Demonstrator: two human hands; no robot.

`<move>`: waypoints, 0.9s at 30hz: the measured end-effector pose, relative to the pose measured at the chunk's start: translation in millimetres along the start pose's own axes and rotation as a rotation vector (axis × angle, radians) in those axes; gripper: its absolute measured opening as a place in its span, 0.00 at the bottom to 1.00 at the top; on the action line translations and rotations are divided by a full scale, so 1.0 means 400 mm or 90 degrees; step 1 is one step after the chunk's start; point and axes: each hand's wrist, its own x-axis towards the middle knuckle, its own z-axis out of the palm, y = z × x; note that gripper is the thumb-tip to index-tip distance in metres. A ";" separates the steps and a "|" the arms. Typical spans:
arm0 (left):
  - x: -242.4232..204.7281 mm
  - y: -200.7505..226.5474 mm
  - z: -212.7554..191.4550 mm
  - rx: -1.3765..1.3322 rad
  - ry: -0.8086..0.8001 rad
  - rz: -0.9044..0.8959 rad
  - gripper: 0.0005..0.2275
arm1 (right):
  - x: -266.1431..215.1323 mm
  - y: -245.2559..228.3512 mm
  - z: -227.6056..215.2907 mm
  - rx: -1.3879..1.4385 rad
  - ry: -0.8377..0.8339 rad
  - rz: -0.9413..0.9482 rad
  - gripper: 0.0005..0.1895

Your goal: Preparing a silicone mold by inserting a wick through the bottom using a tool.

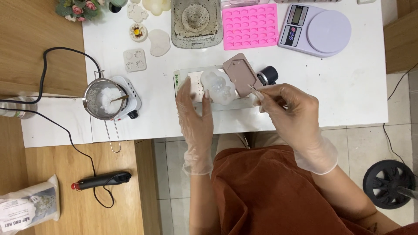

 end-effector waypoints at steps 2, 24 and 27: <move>-0.004 -0.009 0.024 -0.010 0.017 -0.040 0.27 | -0.008 -0.015 -0.004 -0.020 0.007 -0.019 0.06; 0.138 -0.143 0.166 0.079 -0.077 -0.042 0.12 | 0.041 -0.033 0.029 -0.148 -0.046 -0.153 0.05; 0.118 -0.099 0.120 -0.257 -0.136 -0.267 0.15 | 0.045 -0.032 0.028 -0.130 -0.051 -0.165 0.06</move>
